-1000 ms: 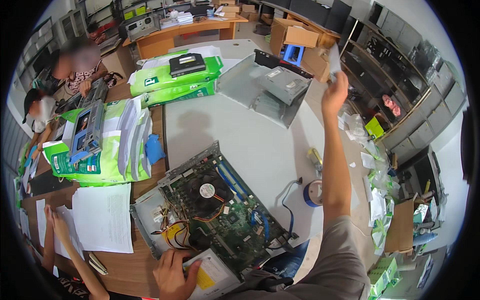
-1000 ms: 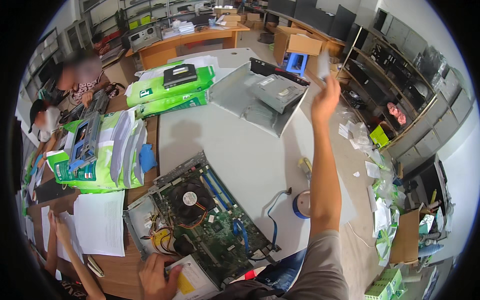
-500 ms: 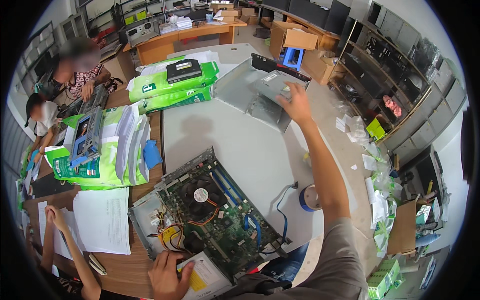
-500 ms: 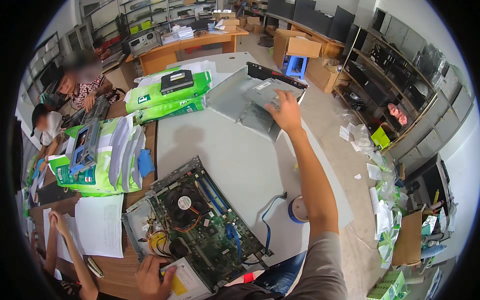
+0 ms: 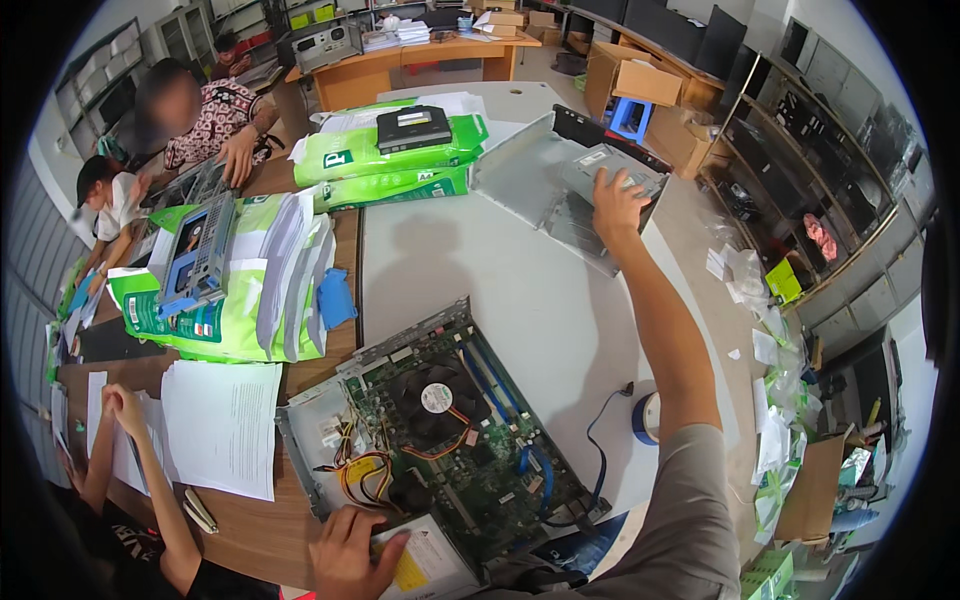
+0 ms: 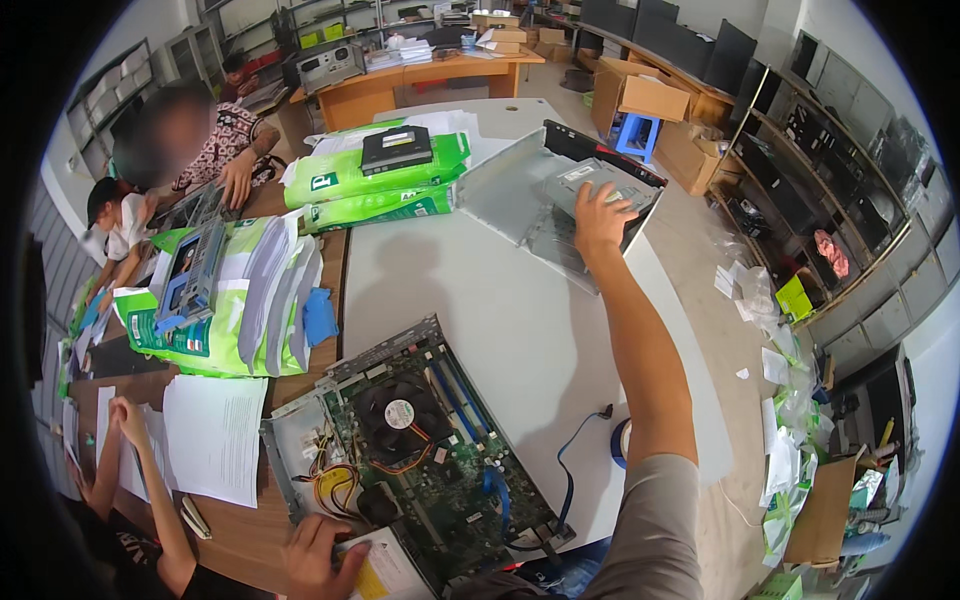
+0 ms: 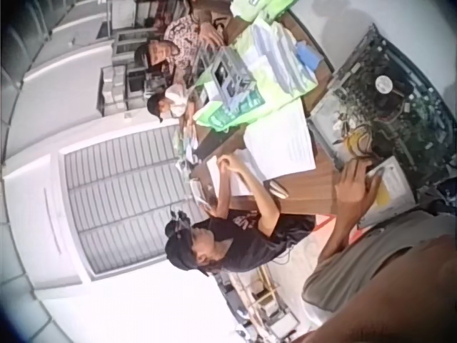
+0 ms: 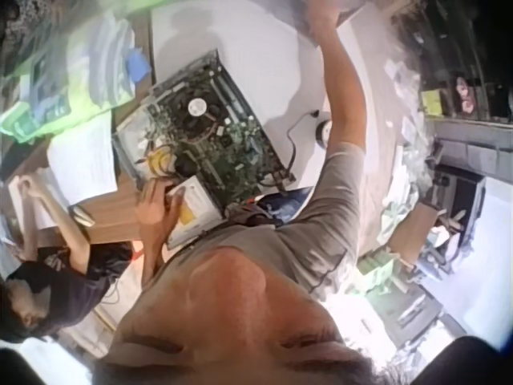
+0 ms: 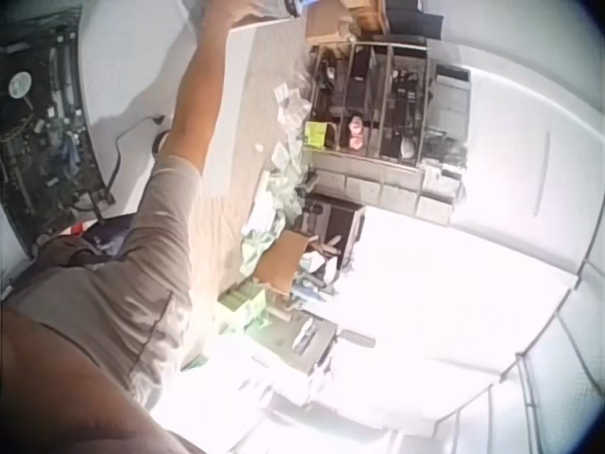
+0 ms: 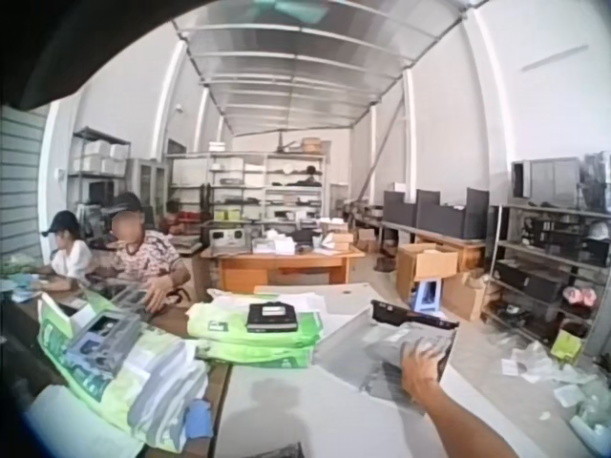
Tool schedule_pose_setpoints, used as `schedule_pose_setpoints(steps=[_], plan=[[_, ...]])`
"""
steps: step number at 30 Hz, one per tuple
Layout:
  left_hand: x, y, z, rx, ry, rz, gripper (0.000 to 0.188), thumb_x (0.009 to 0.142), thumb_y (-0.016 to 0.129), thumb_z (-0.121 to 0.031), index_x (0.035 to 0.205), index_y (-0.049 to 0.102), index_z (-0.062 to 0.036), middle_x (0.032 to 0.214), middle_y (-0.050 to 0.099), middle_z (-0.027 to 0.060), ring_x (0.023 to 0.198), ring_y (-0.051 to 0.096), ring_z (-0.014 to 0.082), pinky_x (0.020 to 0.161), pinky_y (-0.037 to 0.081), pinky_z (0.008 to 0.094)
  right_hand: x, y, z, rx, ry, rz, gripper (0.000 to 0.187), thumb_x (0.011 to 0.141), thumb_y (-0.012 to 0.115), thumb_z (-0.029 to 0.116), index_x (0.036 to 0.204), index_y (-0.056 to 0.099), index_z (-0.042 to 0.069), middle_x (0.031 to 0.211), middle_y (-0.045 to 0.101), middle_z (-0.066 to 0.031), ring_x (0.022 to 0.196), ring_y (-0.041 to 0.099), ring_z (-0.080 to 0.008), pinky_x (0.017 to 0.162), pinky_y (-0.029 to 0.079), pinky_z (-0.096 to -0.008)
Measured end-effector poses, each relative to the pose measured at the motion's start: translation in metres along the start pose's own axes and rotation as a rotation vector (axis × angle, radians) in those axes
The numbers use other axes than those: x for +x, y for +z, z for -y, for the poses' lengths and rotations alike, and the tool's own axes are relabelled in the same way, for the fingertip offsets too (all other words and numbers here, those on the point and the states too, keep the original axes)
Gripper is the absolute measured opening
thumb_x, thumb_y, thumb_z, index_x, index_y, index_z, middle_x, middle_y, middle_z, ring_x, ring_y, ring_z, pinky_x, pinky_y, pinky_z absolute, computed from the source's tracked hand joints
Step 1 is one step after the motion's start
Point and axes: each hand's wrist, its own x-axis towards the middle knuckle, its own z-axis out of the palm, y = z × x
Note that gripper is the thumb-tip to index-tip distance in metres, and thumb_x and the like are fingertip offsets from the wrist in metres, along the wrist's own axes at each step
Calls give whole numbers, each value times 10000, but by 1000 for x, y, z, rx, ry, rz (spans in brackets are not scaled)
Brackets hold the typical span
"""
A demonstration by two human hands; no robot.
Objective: The person disassembles a computer by using a screwdriver to remove screws from the power supply unit and then lifts the unit out of the computer chassis.
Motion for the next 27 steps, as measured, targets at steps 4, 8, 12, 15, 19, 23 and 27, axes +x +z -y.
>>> schedule_pose_setpoints(steps=[4,8,12,15,19,23,27], plan=[[0,-3,-2,25,66,-56,196,856,731,-173,1001,659,-62,929,639,114,843,615,330,757,465,433,8,4,-8,-37,-46,-116,737,773,813,184,1402,446,71,1292,582,-203,1166,584,-551,915,483,-692],[0,1,1,31,55,-57,205,863,733,-199,988,651,-60,941,638,110,858,621,329,745,473,438,23,-14,-26,169,-40,-61,667,770,823,223,1315,476,55,1178,628,-163,1058,648,-500,805,563,-595],[-6,3,9,31,24,-44,256,861,740,-275,979,644,-70,940,619,91,894,624,312,725,488,427,18,-54,-28,334,-54,-104,719,771,814,213,1362,430,69,1188,632,-175,1061,670,-396,809,588,-488],[-13,5,14,18,-48,-12,299,859,746,-332,972,640,-77,938,605,76,920,626,298,709,500,418,-2,-98,-26,362,-163,-224,741,788,793,201,1413,414,78,1299,613,-168,1102,655,-374,840,575,-474],[0,0,9,1,-98,40,276,851,745,-284,954,628,-57,946,603,98,915,620,331,727,485,438,-59,-147,-54,547,-265,-339,766,760,791,163,1439,449,74,1292,627,-184,1113,639,-381,876,547,-469],[-9,2,15,23,7,12,277,868,729,-305,957,637,-59,942,601,91,889,619,313,700,493,428,-135,-201,-53,710,-413,-382,776,709,810,81,1413,486,43,1311,629,-189,1170,621,-389,956,527,-447],[-10,5,19,36,76,-36,296,884,715,-312,945,644,-31,908,591,101,851,609,309,686,497,427,-195,-242,-61,825,-773,-428,835,601,847,57,1367,519,0,1378,593,-192,1253,582,-411,1025,502,-449]])
